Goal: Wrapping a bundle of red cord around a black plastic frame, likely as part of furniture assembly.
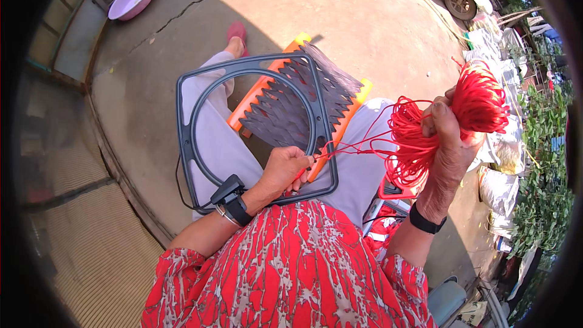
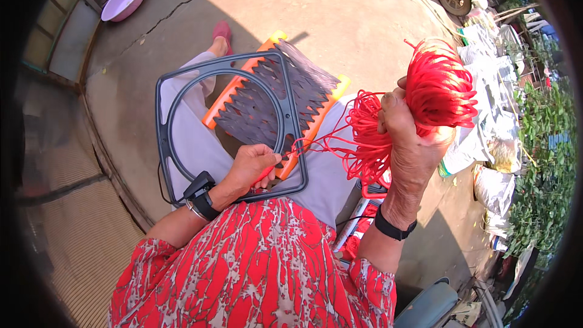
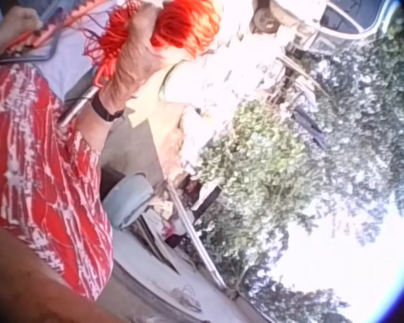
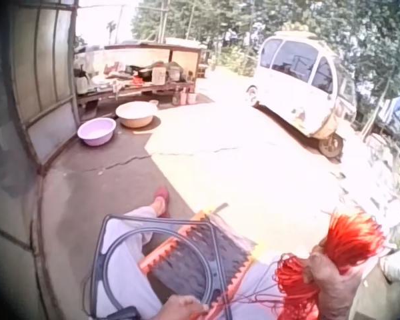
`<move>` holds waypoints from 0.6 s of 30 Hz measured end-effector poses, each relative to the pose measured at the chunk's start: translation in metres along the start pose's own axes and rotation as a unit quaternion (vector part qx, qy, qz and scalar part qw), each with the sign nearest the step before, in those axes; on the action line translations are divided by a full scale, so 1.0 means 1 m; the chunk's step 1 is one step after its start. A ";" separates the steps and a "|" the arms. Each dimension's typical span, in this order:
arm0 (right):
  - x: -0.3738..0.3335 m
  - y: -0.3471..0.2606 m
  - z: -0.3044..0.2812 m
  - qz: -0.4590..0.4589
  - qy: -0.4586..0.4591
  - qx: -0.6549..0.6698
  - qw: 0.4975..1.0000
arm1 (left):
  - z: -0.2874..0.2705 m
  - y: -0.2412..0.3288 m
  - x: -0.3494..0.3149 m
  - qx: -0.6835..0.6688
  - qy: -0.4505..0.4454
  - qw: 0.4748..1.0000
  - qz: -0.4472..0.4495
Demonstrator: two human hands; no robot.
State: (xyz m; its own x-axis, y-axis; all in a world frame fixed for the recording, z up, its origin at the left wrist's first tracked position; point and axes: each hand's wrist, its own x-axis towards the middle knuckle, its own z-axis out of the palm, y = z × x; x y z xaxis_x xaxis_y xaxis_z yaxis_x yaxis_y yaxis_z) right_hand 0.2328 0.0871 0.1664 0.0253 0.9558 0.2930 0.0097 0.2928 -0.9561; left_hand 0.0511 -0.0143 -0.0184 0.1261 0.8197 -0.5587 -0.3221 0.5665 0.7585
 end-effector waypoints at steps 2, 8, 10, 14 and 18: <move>-0.001 -0.004 0.011 0.000 -0.006 0.007 1.000 | 0.003 -0.002 0.000 0.020 0.007 1.000 0.014; 0.003 -0.002 0.021 -0.008 -0.027 -0.012 1.000 | -0.006 0.003 0.000 -0.042 -0.035 0.998 -0.033; 0.005 0.006 0.014 -0.005 -0.027 -0.019 0.999 | -0.008 0.001 0.001 -0.094 -0.072 0.991 -0.057; 0.001 0.012 0.005 0.020 -0.012 0.007 1.000 | -0.001 -0.003 0.002 0.017 -0.020 0.999 -0.027; 0.000 0.009 0.003 0.016 -0.005 -0.010 1.000 | 0.001 -0.015 0.005 0.145 0.044 0.987 0.060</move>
State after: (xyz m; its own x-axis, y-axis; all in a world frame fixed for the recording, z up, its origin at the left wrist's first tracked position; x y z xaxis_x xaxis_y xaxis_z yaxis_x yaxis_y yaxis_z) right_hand 0.2297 0.0895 0.1574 0.0160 0.9647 0.2628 0.0281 0.2623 -0.9646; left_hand 0.0576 -0.0182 -0.0325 0.0167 0.8792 -0.4762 -0.0460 0.4764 0.8780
